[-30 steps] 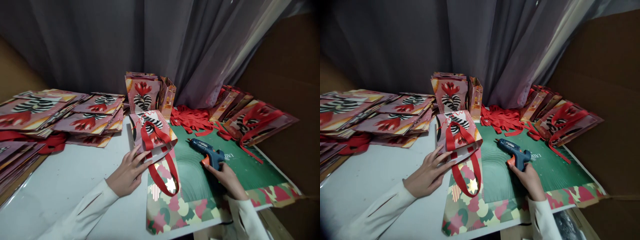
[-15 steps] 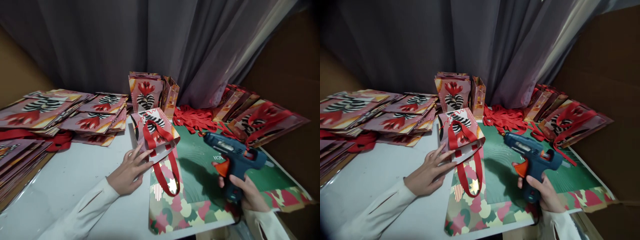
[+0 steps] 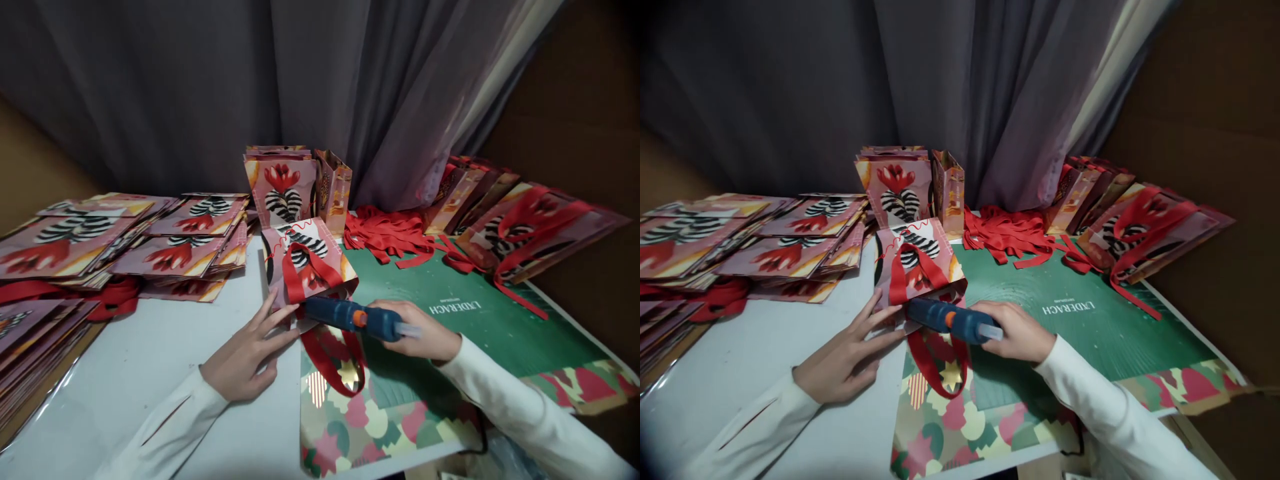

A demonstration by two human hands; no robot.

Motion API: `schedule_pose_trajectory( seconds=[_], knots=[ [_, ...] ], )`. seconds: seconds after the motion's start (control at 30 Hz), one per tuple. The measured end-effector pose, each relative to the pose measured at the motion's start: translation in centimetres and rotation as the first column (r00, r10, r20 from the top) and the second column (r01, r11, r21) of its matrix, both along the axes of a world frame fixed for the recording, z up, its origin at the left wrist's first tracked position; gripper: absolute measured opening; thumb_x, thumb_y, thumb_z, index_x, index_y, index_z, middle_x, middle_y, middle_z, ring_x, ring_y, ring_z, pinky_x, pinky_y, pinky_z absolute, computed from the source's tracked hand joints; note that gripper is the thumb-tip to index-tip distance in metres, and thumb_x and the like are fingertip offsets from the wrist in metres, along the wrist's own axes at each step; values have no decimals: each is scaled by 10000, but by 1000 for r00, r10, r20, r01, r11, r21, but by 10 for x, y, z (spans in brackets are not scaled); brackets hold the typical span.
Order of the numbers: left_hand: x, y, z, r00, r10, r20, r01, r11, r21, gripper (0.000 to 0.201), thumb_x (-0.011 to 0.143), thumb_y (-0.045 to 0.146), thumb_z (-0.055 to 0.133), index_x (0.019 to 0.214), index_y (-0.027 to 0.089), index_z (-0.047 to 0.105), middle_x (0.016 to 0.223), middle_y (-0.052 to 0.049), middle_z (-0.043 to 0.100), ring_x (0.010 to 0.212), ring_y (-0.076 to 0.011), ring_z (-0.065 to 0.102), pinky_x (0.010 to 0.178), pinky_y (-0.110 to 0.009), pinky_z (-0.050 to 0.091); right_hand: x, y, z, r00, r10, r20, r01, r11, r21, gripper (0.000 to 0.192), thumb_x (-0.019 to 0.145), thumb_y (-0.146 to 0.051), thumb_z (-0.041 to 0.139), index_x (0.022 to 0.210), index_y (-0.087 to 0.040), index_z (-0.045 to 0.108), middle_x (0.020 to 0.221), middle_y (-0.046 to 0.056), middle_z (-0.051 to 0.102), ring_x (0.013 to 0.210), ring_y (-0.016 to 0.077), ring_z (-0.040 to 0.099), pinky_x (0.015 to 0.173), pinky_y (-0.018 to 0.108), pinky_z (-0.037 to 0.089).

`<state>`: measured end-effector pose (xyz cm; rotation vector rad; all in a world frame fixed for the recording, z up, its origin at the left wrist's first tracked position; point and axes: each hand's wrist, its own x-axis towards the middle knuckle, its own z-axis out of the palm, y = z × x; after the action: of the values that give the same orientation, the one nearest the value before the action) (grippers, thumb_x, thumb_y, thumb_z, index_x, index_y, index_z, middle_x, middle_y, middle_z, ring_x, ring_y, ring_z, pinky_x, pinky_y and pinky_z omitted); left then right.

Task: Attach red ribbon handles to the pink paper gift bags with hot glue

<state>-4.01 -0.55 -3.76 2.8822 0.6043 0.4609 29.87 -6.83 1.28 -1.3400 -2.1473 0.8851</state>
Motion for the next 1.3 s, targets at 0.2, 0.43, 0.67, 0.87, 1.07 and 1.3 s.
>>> schedule_pose_trajectory(
  seconds=[0.2, 0.43, 0.67, 0.87, 1.07, 1.3],
  knots=[
    [-1, 1, 0, 1000, 3, -3, -3, 1000, -12, 692, 683, 60, 504, 1357, 218, 501, 1586, -97, 197, 1456, -458, -77, 1040, -688, 377, -9, 20, -15, 997, -2, 80, 0, 1000, 22, 306, 631, -116, 593, 922, -194, 641, 785, -10, 663, 653, 148, 579, 620, 240, 402],
    [-5, -2, 3, 999, 22, -35, -22, 1000, -14, 714, 698, 81, 502, 1393, 244, 465, 1585, -89, 167, 1455, -464, -71, 999, -678, 426, -17, 28, -42, 994, -27, -107, 18, 996, -88, 190, 664, -149, 626, 852, -177, 641, 739, -34, 610, 645, 116, 528, 614, 213, 412],
    [-10, -3, -3, 998, 33, -52, -30, 998, 56, 742, 718, 120, 508, 1442, 256, 411, 1584, -125, 131, 1443, -499, -53, 905, -694, 480, -31, 34, -50, 972, -60, -226, 7, 974, -227, 289, 686, -174, 632, 974, -169, 646, 704, -45, 553, 590, 90, 458, 553, 192, 401],
    [-11, -3, -7, 994, 83, -65, -81, 996, 38, 710, 728, 133, 509, 1418, 289, 447, 1592, -90, 128, 1450, -478, -69, 936, -662, 486, -33, 36, -45, 981, -85, -176, 34, 961, -273, 234, 670, -178, 634, 904, -173, 640, 696, -42, 534, 589, 93, 450, 537, 192, 376],
    [-8, -10, -8, 988, 151, -45, -152, 988, -35, 737, 697, 80, 519, 1394, 315, 463, 1578, -55, 169, 1465, -448, -14, 1012, -653, 432, -34, 37, -44, 981, -38, -190, -16, 962, -274, 185, 708, -205, 619, 891, -179, 620, 722, -40, 528, 615, 97, 447, 565, 200, 381],
    [-5, -13, -6, 984, 166, -63, -170, 983, -66, 763, 621, 37, 539, 1345, 275, 509, 1581, -63, 159, 1462, -459, -14, 1026, -659, 416, -34, 36, -50, 980, 0, -201, -61, 952, -300, 178, 761, -211, 580, 931, -173, 612, 749, -34, 530, 635, 100, 435, 601, 212, 395]
  ],
)
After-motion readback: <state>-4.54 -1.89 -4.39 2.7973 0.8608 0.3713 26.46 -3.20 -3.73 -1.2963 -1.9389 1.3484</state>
